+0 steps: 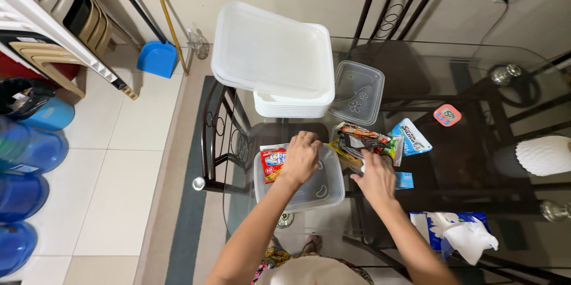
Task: The person wipes a clear plastic container lid with a tissue, then picks up several small food packages from a glass table and places them into the container. The person continues to wipe and arrange the packages inside the container.
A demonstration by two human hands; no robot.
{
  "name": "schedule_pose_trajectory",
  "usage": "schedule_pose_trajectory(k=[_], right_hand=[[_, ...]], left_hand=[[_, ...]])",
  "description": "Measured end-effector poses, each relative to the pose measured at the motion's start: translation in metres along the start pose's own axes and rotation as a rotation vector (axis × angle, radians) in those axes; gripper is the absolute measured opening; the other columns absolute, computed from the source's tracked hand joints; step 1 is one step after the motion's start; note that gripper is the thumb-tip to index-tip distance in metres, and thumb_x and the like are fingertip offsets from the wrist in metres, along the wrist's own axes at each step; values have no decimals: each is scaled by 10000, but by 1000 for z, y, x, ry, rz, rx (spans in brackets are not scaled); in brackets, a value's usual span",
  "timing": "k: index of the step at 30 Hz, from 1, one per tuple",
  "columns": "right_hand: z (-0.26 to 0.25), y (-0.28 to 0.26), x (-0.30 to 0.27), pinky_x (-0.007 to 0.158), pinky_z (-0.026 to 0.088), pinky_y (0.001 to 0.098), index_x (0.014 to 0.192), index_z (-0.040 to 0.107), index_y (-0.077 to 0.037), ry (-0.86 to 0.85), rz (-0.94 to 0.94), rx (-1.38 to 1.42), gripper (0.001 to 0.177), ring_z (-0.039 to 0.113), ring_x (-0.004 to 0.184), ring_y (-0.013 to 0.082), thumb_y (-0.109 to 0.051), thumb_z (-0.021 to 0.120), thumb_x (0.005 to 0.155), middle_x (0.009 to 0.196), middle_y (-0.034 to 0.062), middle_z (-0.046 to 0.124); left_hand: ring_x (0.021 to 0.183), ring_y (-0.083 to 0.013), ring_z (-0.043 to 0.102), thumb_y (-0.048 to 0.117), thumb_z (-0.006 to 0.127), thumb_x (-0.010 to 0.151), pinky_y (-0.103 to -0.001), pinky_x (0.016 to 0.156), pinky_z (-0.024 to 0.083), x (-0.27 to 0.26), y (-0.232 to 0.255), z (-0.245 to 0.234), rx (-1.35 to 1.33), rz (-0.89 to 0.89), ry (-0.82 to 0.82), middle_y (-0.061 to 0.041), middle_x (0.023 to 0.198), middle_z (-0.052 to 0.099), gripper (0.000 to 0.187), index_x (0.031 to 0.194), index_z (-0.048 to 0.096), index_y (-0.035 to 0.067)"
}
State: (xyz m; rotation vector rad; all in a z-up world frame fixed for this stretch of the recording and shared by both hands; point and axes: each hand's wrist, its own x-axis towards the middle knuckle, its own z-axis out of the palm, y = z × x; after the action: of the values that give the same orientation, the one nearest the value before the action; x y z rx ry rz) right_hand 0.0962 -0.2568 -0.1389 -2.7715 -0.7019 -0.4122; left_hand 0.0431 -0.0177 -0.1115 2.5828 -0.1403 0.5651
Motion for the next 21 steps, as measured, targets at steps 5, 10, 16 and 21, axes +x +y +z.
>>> schedule_pose_trajectory(k=[5, 10, 16, 21], right_hand=[[26, 23, 35, 872, 531, 480, 976, 768, -111, -176, -20, -193, 227, 691, 960, 321, -301, 778, 851, 1039, 135, 648], [24, 76, 98, 874, 540, 497, 957, 813, -145, -432, 47, 95, 235, 699, 990, 363, -336, 796, 823, 1109, 89, 683], [14, 79, 113, 848, 542, 493, 1109, 728, -161, -387, 109, -28, 465, 696, 975, 375, -282, 893, 691, 1125, 103, 681], [11, 65, 100, 825, 557, 480, 1088, 627, -75, -275, 182, -2, 550, 715, 961, 362, -278, 926, 673, 1067, 126, 706]], left_hand=[[1154, -310, 545, 69, 674, 741, -431, 966, 441, -4, 13, 33, 68, 101, -111, -142, 1191, 649, 303, 1038, 733, 66], [1273, -300, 532, 127, 661, 770, -438, 1036, 420, -14, 26, 63, 198, 282, -289, -155, 1266, 650, 347, 1099, 710, 28], [1432, -363, 394, 313, 608, 923, -546, 1184, 253, -8, 59, 99, 365, 279, -555, -250, 1431, 540, 668, 1434, 476, -96], [1509, -375, 239, 525, 484, 1003, -633, 1196, 114, -2, 61, 114, 349, 241, -739, -269, 1569, 354, 814, 1532, 350, -80]])
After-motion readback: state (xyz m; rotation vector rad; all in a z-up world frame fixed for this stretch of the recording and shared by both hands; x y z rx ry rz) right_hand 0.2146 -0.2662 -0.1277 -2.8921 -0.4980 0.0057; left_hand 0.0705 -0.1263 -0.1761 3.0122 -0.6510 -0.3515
